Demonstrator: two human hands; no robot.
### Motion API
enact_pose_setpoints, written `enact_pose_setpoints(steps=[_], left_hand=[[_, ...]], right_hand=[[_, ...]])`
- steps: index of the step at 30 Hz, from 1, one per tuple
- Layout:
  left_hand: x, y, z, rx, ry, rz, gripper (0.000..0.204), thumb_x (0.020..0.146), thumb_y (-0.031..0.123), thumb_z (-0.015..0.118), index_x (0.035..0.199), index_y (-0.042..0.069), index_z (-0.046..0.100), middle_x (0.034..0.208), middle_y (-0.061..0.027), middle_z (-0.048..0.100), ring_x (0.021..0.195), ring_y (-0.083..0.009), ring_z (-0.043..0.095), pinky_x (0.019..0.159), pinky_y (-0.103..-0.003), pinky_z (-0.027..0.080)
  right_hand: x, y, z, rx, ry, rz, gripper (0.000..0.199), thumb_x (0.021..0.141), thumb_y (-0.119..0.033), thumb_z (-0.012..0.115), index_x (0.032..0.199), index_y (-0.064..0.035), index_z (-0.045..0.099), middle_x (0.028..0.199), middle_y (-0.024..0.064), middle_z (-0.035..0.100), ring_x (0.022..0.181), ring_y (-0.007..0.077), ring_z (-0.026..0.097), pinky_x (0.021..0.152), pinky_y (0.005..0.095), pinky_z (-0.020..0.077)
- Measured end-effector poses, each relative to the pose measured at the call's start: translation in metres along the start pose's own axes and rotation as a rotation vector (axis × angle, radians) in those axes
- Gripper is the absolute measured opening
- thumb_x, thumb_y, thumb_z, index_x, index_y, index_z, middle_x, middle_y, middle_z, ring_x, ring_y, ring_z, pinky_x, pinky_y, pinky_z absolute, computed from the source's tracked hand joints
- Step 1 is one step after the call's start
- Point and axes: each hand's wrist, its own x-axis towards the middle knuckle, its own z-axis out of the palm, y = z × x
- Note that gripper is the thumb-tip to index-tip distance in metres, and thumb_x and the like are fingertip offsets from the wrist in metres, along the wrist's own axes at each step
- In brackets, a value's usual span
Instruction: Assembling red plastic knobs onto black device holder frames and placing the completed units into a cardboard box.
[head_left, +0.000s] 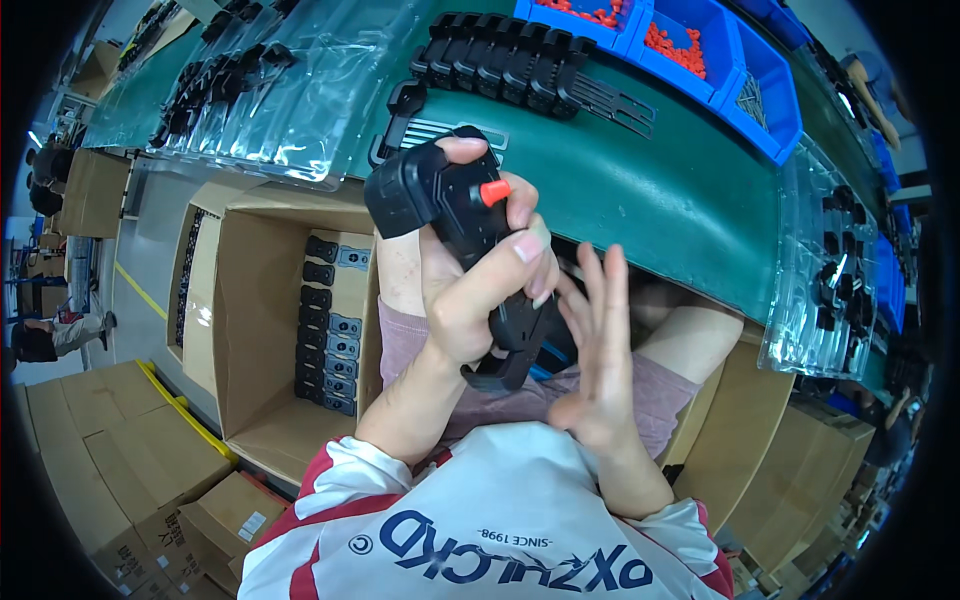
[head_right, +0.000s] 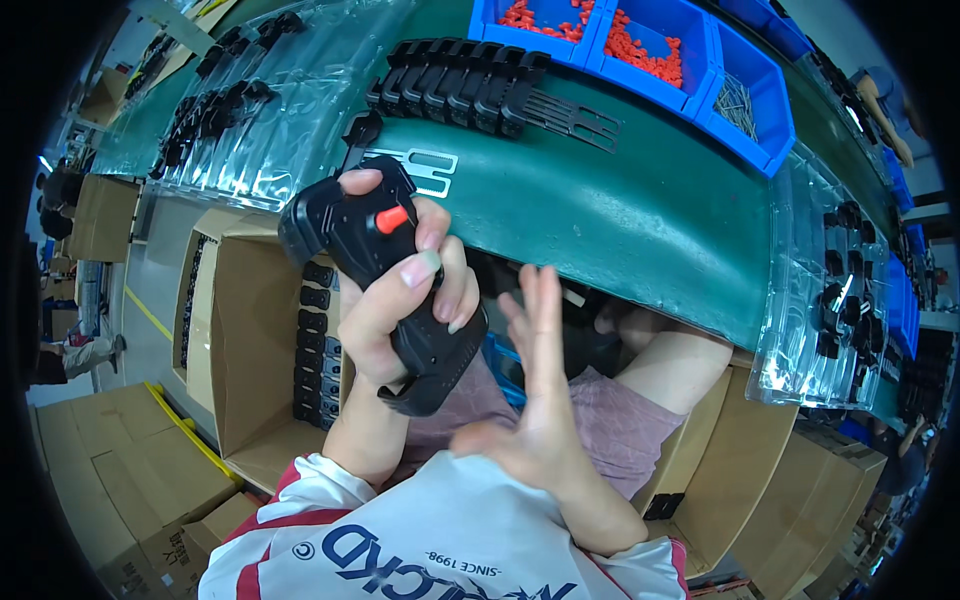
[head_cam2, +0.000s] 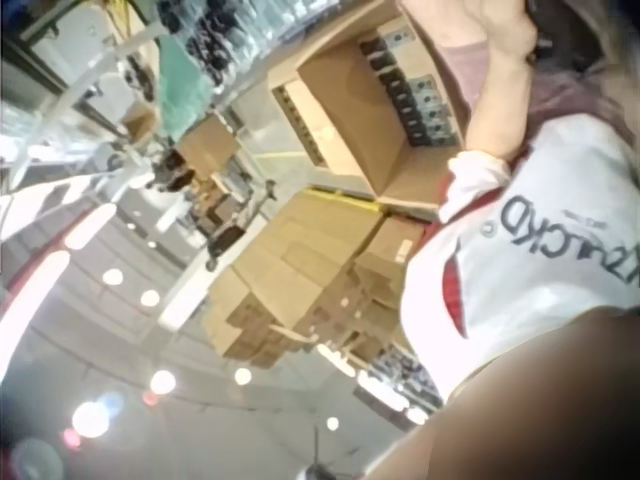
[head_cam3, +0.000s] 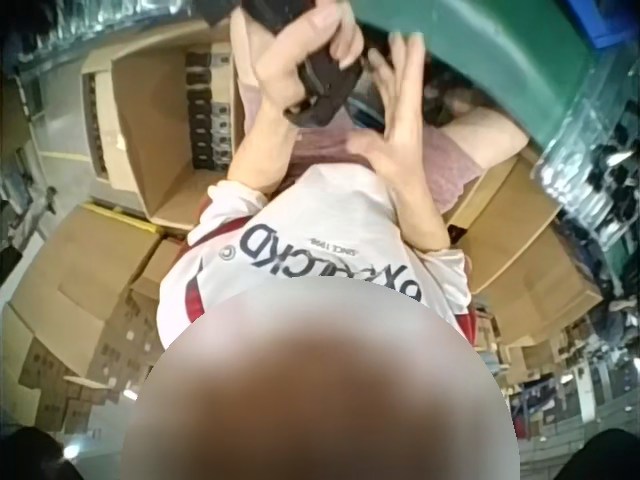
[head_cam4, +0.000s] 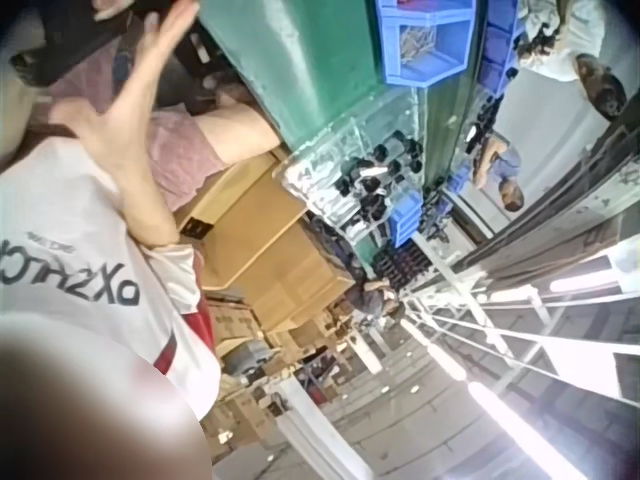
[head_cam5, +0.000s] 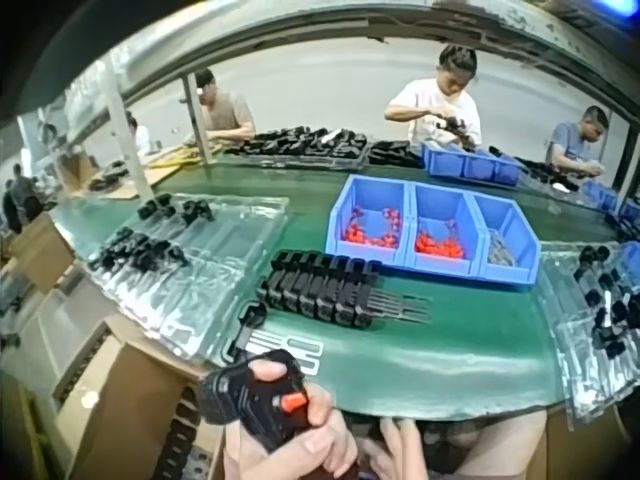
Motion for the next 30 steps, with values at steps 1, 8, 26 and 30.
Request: enact_pose_setpoints(steps=[1, 8, 26, 30], left_hand=[[-0.001, -0.001, 0.001, -0.007, -0.021, -0.01, 0.066, 0.076, -0.009, 0.05, 0.132, 0.017, 0.028, 0.092, -0.0118, 0.048, 0.056, -0.0144, 0.048, 0.047, -0.024, 0.042], [-0.004, -0.004, 0.008, -0.07, -0.162, -0.09, 0.07, 0.081, 0.003, 0.054, 0.142, 0.017, 0.021, 0.095, -0.0201, 0.053, 0.061, -0.0242, 0.057, 0.051, -0.03, 0.048], [-0.021, 0.022, -0.004, 0.592, -0.025, -0.06, 0.031, 0.098, 0.024, 0.044, 0.092, -0.002, 0.06, 0.077, -0.0034, 0.059, 0.064, -0.0063, 0.047, 0.058, -0.017, 0.037], [-0.019, 0.019, -0.007, 0.539, -0.031, -0.115, 0.03, 0.097, 0.024, 0.045, 0.096, -0.002, 0.06, 0.078, -0.0035, 0.06, 0.064, -0.0056, 0.047, 0.058, -0.017, 0.037]], right_hand=[[0.002, 0.001, -0.001, 0.116, 0.058, 0.032, 0.133, 0.06, -0.053, 0.082, 0.145, 0.0038, -0.003, 0.147, 0.0285, 0.015, 0.133, 0.0394, 0.027, 0.107, 0.0464, 0.0268], [0.001, 0.003, -0.006, 0.443, 0.089, 0.23, 0.069, 0.076, -0.03, 0.075, 0.127, 0.0022, 0.041, 0.115, 0.0188, 0.049, 0.102, 0.0246, 0.048, 0.089, 0.0314, 0.0374], [0.009, -0.02, -0.021, -0.339, -0.016, -0.199, 0.014, 0.071, -0.004, 0.069, 0.081, 0.0033, 0.062, 0.08, 0.0079, 0.055, 0.066, 0.0159, 0.046, 0.061, 0.0238, 0.0376], [0.008, -0.017, -0.023, -0.347, 0.013, -0.201, 0.015, 0.071, -0.005, 0.069, 0.082, 0.0031, 0.062, 0.08, 0.0079, 0.055, 0.065, 0.0158, 0.046, 0.06, 0.0235, 0.0376]])
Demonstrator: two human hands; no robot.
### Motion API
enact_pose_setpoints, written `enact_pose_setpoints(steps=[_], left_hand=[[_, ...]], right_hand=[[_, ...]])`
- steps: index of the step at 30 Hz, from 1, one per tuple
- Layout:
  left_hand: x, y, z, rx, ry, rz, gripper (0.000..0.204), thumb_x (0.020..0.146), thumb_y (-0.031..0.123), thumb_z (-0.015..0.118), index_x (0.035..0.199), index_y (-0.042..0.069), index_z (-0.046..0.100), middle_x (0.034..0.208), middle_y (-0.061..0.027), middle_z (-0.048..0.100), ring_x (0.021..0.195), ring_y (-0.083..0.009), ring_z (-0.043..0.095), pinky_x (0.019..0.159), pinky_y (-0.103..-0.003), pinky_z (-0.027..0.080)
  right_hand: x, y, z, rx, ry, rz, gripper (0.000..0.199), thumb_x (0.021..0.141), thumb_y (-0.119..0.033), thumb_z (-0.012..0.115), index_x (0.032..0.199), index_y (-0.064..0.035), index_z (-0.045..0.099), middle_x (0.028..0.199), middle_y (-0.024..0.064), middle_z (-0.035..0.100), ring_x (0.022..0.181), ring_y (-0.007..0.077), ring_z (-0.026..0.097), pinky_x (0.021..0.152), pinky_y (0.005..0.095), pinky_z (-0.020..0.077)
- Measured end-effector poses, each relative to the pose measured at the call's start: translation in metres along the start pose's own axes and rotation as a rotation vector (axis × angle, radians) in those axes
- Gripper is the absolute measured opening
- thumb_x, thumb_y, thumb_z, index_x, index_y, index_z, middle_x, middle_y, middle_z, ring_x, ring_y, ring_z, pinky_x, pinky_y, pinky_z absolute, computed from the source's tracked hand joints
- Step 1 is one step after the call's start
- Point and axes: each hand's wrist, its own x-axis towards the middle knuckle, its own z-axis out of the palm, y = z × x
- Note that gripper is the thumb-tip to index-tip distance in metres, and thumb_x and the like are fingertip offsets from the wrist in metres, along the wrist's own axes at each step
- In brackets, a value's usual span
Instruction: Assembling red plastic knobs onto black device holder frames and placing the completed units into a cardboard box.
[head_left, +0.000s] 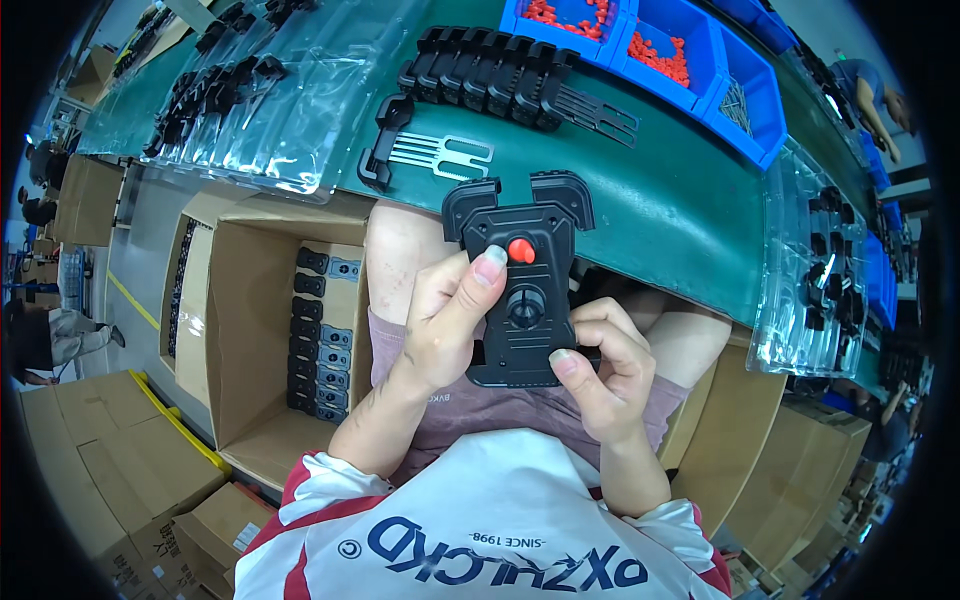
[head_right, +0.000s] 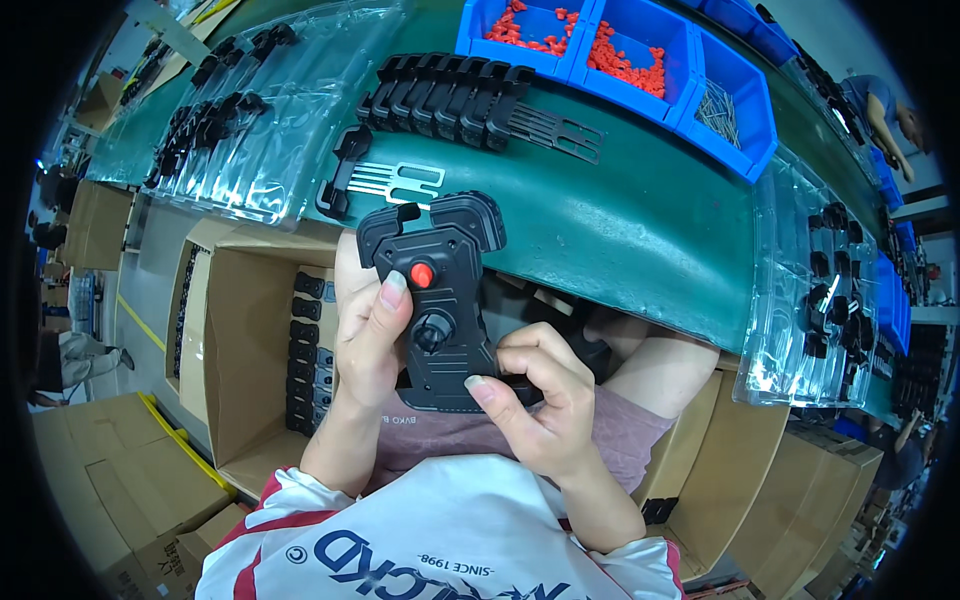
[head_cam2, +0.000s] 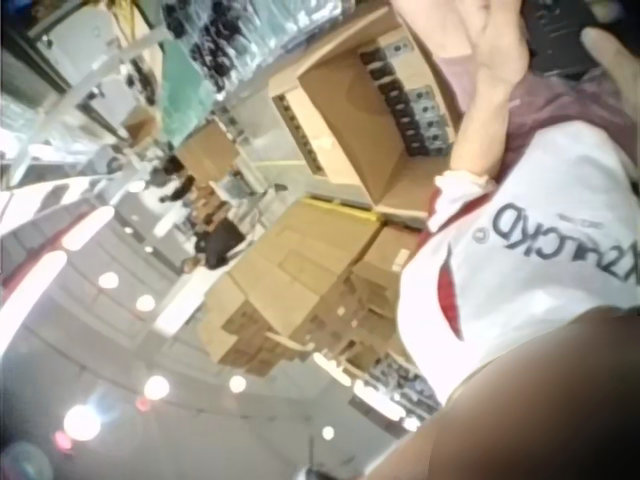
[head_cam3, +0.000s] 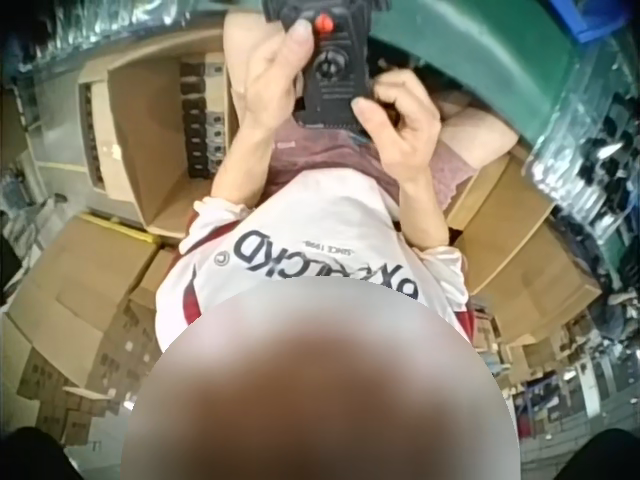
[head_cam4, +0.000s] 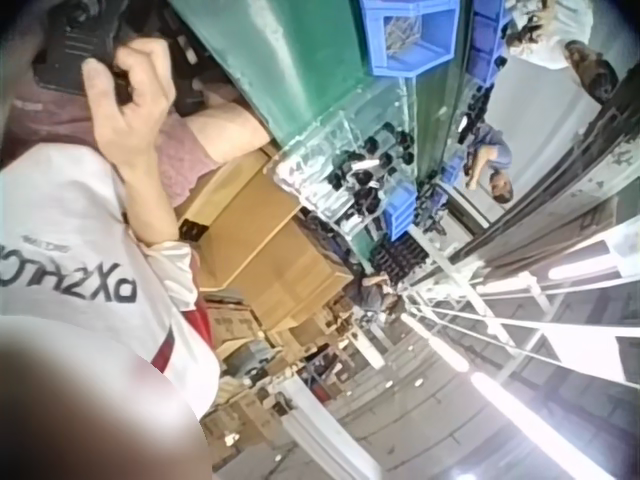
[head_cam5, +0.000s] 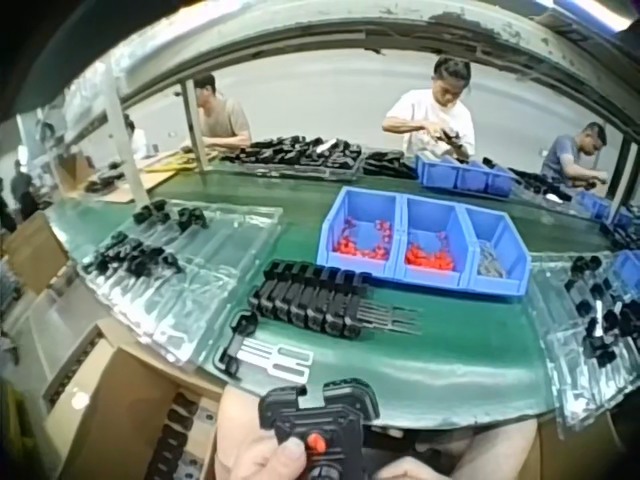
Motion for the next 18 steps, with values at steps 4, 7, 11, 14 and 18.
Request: enact_pose_setpoints(steps=[4, 7, 11, 14, 18], left_hand=[[0.0, -0.01, -0.011, -0.002, -0.057, -0.048, 0.03, 0.098, 0.024, 0.044, 0.098, -0.002, 0.059, 0.081, -0.0038, 0.061, 0.065, -0.006, 0.05, 0.059, -0.017, 0.038], [-0.002, -0.01, -0.006, -0.074, -0.017, -0.075, 0.03, 0.098, 0.024, 0.044, 0.1, -0.002, 0.059, 0.083, -0.0043, 0.062, 0.065, -0.0062, 0.051, 0.059, -0.017, 0.039], [-0.004, -0.009, -0.004, -0.133, 0.032, -0.103, 0.031, 0.098, 0.025, 0.044, 0.102, -0.002, 0.059, 0.085, -0.0051, 0.062, 0.066, -0.0065, 0.053, 0.06, -0.017, 0.04], [-0.001, -0.011, -0.004, -0.095, 0.048, -0.108, 0.034, 0.098, 0.028, 0.043, 0.103, -0.001, 0.059, 0.086, -0.0062, 0.064, 0.067, -0.007, 0.055, 0.061, -0.017, 0.042], [0.005, -0.02, -0.004, -0.207, 0.003, -0.148, 0.036, 0.098, 0.03, 0.041, 0.104, -0.004, 0.054, 0.089, -0.0147, 0.062, 0.072, -0.0187, 0.059, 0.066, -0.025, 0.045]], right_hand=[[0.001, 0.001, -0.004, 0.013, -0.009, -0.022, 0.015, 0.07, -0.004, 0.07, 0.081, 0.0029, 0.062, 0.08, 0.008, 0.055, 0.064, 0.0157, 0.047, 0.058, 0.0236, 0.0381], [0.002, -0.004, -0.002, -0.038, 0.001, -0.053, 0.016, 0.069, -0.003, 0.071, 0.082, 0.0028, 0.062, 0.081, 0.0083, 0.055, 0.064, 0.0157, 0.047, 0.057, 0.024, 0.0384], [0.003, -0.006, 0.002, -0.083, 0.017, -0.082, 0.017, 0.068, -0.001, 0.072, 0.08, 0.0026, 0.062, 0.079, 0.0084, 0.055, 0.063, 0.0156, 0.047, 0.056, 0.0243, 0.0387], [0.005, -0.003, 0.004, -0.068, 0.047, -0.078, 0.016, 0.066, 0.0, 0.072, 0.076, 0.0018, 0.061, 0.075, 0.0077, 0.055, 0.059, 0.0151, 0.047, 0.053, 0.0244, 0.0384], [0.01, -0.004, 0.0, -0.109, 0.04, -0.084, 0.015, 0.065, 0.0, 0.072, 0.072, 0.0005, 0.059, 0.069, 0.0064, 0.054, 0.054, 0.0145, 0.045, 0.049, 0.0244, 0.0369]])
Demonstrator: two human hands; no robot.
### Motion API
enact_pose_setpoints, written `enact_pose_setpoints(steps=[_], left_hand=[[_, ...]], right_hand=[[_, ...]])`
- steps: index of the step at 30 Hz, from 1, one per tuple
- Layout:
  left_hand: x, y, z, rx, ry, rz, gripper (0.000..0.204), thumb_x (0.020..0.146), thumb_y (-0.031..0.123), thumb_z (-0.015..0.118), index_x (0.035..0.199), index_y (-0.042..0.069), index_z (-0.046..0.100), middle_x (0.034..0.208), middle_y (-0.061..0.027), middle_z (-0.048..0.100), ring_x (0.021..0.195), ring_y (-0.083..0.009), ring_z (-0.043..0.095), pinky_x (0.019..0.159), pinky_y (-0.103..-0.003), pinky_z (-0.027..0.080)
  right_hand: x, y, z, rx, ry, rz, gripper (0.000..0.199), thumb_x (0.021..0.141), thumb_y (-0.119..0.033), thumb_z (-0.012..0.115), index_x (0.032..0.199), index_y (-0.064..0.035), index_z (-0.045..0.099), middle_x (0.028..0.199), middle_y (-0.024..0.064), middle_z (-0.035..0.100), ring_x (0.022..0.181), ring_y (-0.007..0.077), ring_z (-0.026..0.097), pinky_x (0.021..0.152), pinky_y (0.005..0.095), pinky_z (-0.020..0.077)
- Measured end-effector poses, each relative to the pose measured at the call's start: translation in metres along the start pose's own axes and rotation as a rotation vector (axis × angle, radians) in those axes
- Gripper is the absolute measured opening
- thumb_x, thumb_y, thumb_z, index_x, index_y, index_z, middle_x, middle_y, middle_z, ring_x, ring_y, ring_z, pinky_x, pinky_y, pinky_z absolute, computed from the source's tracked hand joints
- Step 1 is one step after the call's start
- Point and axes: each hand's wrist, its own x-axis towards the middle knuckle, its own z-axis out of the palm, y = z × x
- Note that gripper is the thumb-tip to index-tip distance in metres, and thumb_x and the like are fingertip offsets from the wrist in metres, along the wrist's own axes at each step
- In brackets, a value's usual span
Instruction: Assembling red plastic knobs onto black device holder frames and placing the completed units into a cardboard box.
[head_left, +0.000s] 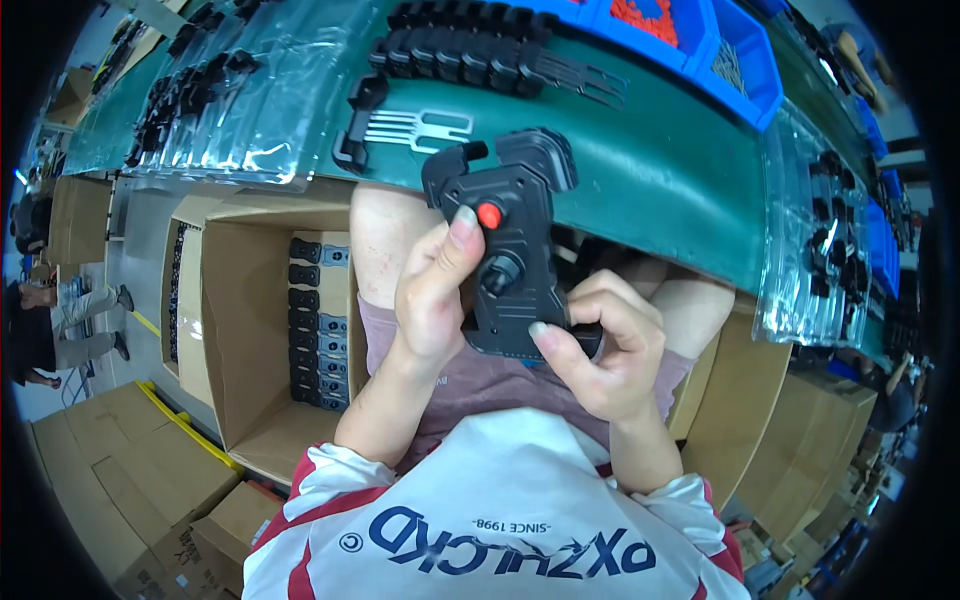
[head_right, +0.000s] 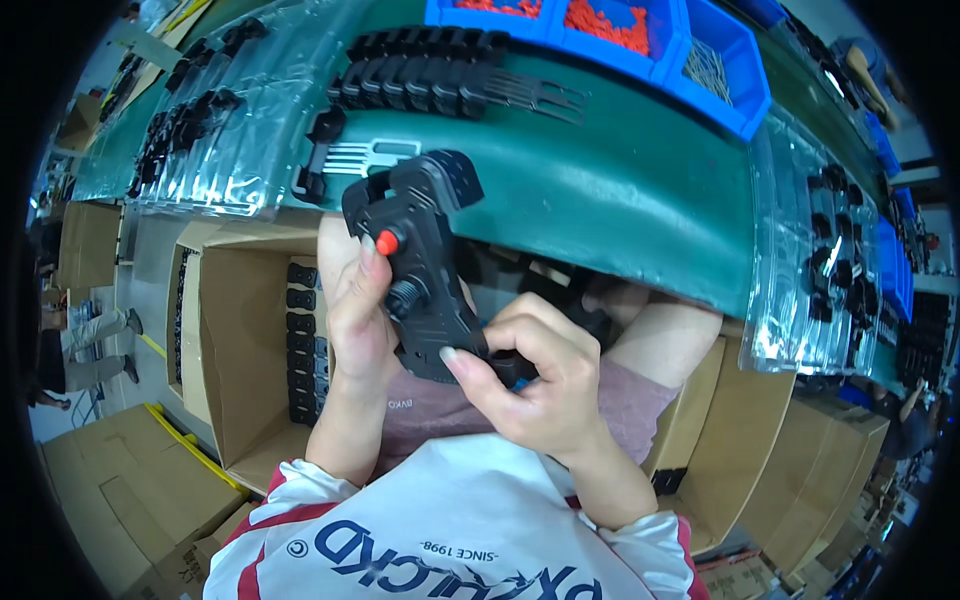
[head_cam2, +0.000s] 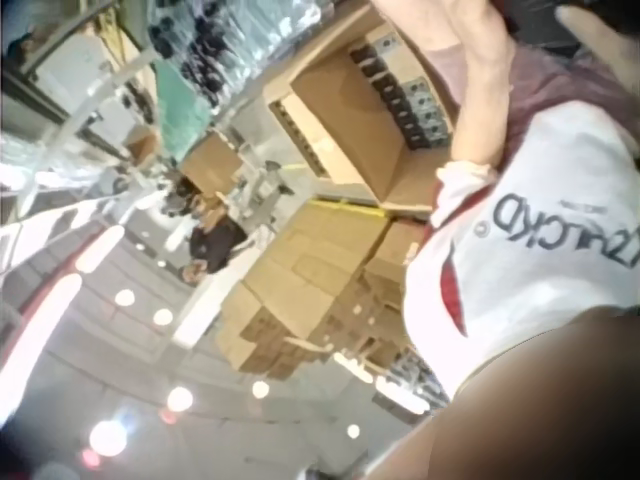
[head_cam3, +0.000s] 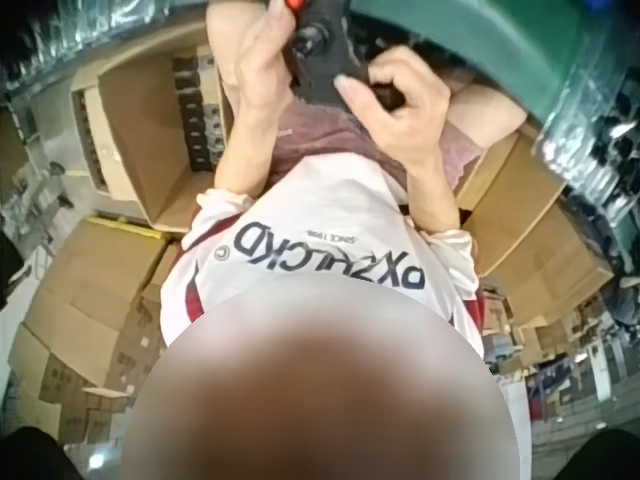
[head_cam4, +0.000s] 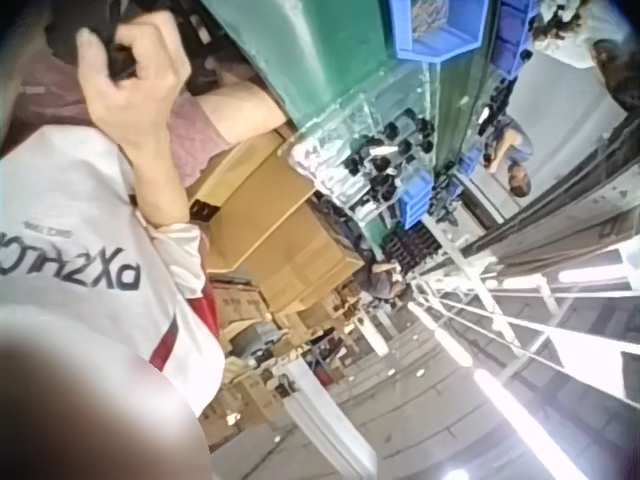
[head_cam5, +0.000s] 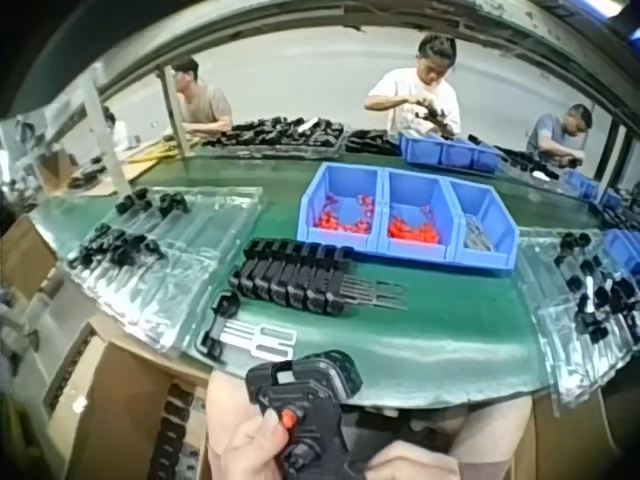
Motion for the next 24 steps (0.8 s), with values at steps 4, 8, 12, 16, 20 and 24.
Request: enact_pose_setpoints(steps=[4, 8, 12, 16, 20, 24], left_hand=[[0.004, -0.018, -0.004, -0.184, -0.112, -0.036, 0.037, 0.097, 0.031, 0.041, 0.104, -0.004, 0.05, 0.091, -0.0197, 0.061, 0.073, -0.0259, 0.061, 0.068, -0.031, 0.048], [0.008, -0.01, 0.004, -0.144, -0.121, -0.032, 0.045, 0.095, 0.035, 0.043, 0.112, -0.007, 0.045, 0.098, -0.0237, 0.059, 0.076, -0.0311, 0.062, 0.072, -0.039, 0.049], [0.007, -0.01, -0.011, 0.143, -0.263, 0.089, 0.049, 0.093, 0.031, 0.047, 0.123, -0.009, 0.044, 0.108, -0.0258, 0.058, 0.087, -0.0336, 0.064, 0.081, -0.036, 0.051], [-0.002, 0.006, -0.042, 0.137, -0.193, 0.187, 0.044, 0.091, 0.025, 0.051, 0.118, -0.009, 0.047, 0.107, -0.0258, 0.058, 0.086, -0.0324, 0.064, 0.08, -0.036, 0.051], [-0.026, 0.028, -0.097, 0.177, 0.123, 0.245, 0.033, 0.094, 0.022, 0.048, 0.111, -0.006, 0.051, 0.096, -0.0228, 0.061, 0.078, -0.0278, 0.065, 0.072, -0.033, 0.053], [-0.053, 0.03, -0.18, 0.132, 0.294, 0.198, 0.034, 0.095, 0.023, 0.047, 0.113, -0.005, 0.051, 0.096, -0.0218, 0.061, 0.078, -0.0286, 0.065, 0.072, -0.034, 0.053]], right_hand=[[0.003, -0.01, -0.002, -0.134, 0.019, -0.012, 0.015, 0.064, 0.0, 0.07, 0.069, -0.0007, 0.056, 0.067, 0.005, 0.054, 0.055, 0.0135, 0.043, 0.051, 0.0224, 0.0343], [0.01, -0.002, -0.018, -0.089, 0.092, 0.058, 0.009, 0.071, -0.005, 0.067, 0.071, -0.0021, 0.058, 0.068, 0.0033, 0.054, 0.055, 0.011, 0.041, 0.05, 0.0223, 0.0335], [0.039, 0.001, -0.071, 0.336, 0.285, 0.545, 0.013, 0.082, -0.018, 0.064, 0.075, -0.0074, 0.063, 0.066, -0.0022, 0.055, 0.052, 0.0049, 0.041, 0.043, 0.02, 0.033], [0.118, 0.019, -0.177, 0.36, 0.569, 0.264, 0.023, 0.089, -0.025, 0.059, 0.091, -0.002, 0.059, 0.071, 0.0021, 0.055, 0.046, 0.0048, 0.04, 0.041, 0.0158, 0.0315], [0.181, 0.059, -0.27, 0.421, 0.8, 0.279, 0.035, 0.09, -0.025, 0.061, 0.108, 0.005, 0.054, 0.081, 0.0087, 0.057, 0.066, 0.012, 0.055, 0.052, 0.0201, 0.0419], [0.212, 0.082, -0.252, 0.227, 0.85, 0.301, 0.041, 0.09, -0.024, 0.061, 0.115, 0.0075, 0.053, 0.088, 0.0117, 0.06, 0.075, 0.0165, 0.059, 0.059, 0.0225, 0.0458]])
